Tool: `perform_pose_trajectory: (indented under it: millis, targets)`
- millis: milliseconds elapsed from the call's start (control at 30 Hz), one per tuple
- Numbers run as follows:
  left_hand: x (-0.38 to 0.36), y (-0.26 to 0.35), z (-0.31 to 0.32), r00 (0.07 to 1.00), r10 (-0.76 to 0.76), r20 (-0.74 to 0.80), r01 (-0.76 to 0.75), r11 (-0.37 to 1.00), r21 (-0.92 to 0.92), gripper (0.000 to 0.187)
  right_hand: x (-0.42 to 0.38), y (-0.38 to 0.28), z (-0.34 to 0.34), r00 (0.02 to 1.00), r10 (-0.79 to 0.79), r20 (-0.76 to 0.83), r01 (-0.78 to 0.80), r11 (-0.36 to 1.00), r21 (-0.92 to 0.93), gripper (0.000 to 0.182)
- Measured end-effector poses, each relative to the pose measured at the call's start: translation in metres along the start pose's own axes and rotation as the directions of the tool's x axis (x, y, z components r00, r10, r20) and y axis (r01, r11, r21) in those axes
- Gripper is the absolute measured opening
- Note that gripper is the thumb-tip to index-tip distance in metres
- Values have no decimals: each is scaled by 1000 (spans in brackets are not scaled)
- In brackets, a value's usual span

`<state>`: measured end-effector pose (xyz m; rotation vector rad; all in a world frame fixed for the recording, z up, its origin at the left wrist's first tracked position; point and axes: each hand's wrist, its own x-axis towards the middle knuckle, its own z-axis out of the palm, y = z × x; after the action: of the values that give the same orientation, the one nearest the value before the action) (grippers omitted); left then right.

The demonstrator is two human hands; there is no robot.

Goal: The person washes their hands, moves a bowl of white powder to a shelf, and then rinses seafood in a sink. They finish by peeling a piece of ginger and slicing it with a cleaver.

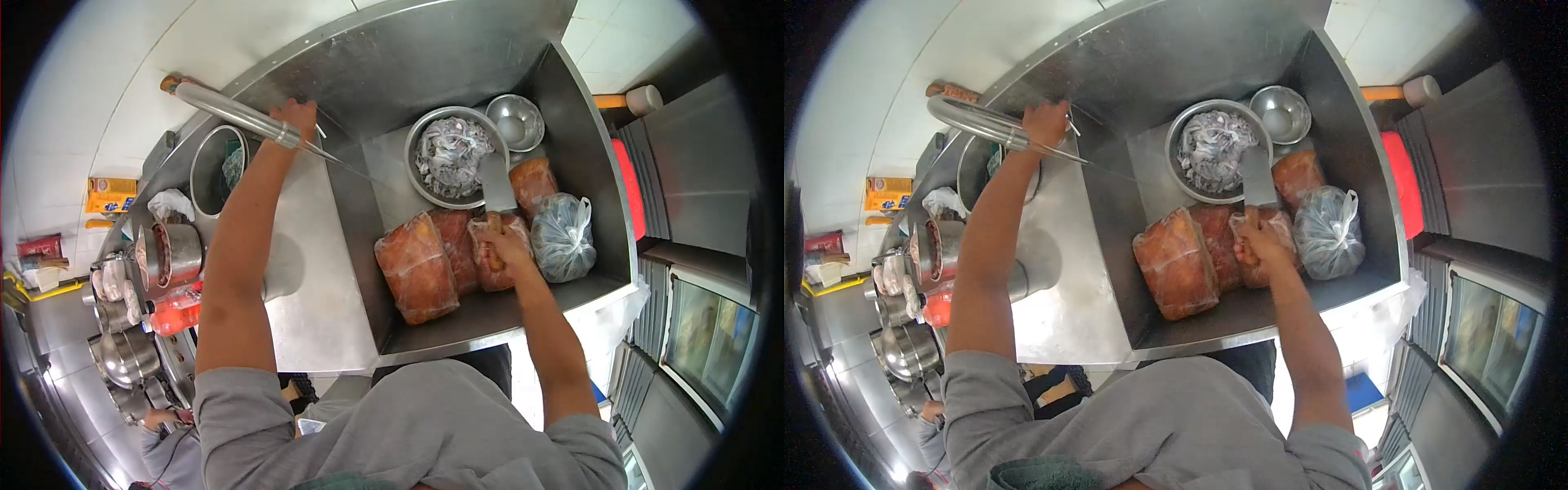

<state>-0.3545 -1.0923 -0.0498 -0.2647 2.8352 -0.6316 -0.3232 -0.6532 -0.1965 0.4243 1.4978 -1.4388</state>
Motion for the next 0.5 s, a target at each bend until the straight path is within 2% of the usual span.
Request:
perform_pose_trajectory:
  millis: [100,200,267,367,433,500]
  targets:
    - [8,-5,-8,994,4,111,2,998,-61,27,-66,-8,-4,973,-228,-29,225,970,-93,29]
    - [8,-7,-13,986,-1,167,19,994,-108,28,-100,-6,13,942,-335,-8,334,941,-63,33]
    - [9,-9,-12,985,-4,171,26,992,-127,29,-102,-18,39,912,-377,162,376,926,37,40]
    - [15,-12,-4,979,-6,205,32,992,-123,29,-99,-57,75,861,-364,356,353,931,98,56]
    - [9,-10,-4,988,8,152,8,994,-105,30,-79,-74,100,875,-289,388,288,956,63,65]
    - [6,-7,-11,991,-5,131,17,996,-89,32,-61,-92,133,854,-299,426,263,954,143,63]
